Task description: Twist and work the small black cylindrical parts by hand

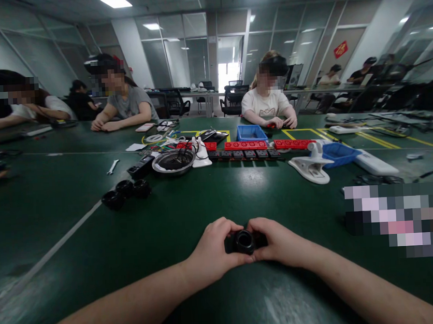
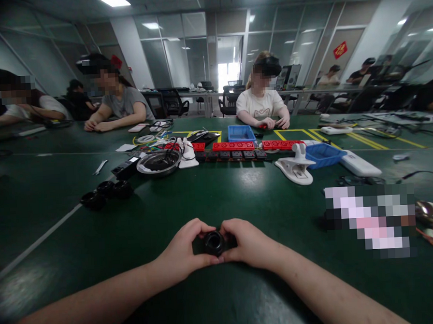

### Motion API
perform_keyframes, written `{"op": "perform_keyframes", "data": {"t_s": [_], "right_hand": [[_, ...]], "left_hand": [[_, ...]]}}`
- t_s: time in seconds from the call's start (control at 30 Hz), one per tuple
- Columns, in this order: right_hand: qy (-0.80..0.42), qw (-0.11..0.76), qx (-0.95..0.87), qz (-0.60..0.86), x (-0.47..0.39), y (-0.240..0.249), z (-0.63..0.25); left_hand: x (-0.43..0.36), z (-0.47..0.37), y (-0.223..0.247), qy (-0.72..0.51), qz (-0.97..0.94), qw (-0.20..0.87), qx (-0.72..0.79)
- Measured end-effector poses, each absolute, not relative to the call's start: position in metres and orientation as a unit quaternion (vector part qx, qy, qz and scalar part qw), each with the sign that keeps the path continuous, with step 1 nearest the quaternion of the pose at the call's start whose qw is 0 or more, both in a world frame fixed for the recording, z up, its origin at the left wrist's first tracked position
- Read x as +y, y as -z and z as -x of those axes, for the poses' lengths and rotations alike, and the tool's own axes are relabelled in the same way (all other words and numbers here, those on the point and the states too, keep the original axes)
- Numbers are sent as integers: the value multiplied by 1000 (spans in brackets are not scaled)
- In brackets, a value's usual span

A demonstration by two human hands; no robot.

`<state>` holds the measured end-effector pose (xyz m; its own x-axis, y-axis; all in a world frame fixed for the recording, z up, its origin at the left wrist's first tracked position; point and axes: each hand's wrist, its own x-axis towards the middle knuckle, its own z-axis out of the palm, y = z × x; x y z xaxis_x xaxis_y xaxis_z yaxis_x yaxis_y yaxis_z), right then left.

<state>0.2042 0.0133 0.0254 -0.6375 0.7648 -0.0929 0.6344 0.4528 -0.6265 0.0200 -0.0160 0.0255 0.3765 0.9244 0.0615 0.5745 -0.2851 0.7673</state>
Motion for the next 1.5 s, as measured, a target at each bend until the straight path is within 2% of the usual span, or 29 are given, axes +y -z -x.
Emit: {"op": "perform_keyframes", "data": {"t_s": [0.13, 0.2, 0.37, 0.5, 0.67, 0.83, 1.07, 1.3, 1.5], "right_hand": [[-211, 120, -868, 433, 7, -20, -197], [-197, 121, -873, 429, 6, -20, -196], [-288, 131, -876, 364, 11, -28, -204], [-352, 108, -863, 346, 17, -31, -210], [-373, 93, -860, 335, 21, -33, -212], [-332, 89, -874, 343, 18, -32, -208], [-157, 111, -857, 479, -3, -20, -191], [-282, 133, -875, 372, 9, -28, -203], [-343, 117, -869, 336, 18, -32, -211]], "left_hand": [[-17, -20, -21, -269, -751, 304, 521], [-16, -20, -19, -278, -753, 302, 515], [-15, -19, -20, -277, -759, 332, 487], [-13, -18, -24, -269, -760, 361, 469], [-11, -17, -26, -245, -772, 368, 456], [-14, -19, -26, -237, -771, 351, 475], [-19, -21, -19, -277, -741, 305, 530], [-16, -18, -20, -275, -755, 309, 509], [-14, -18, -22, -283, -768, 327, 473]]}}
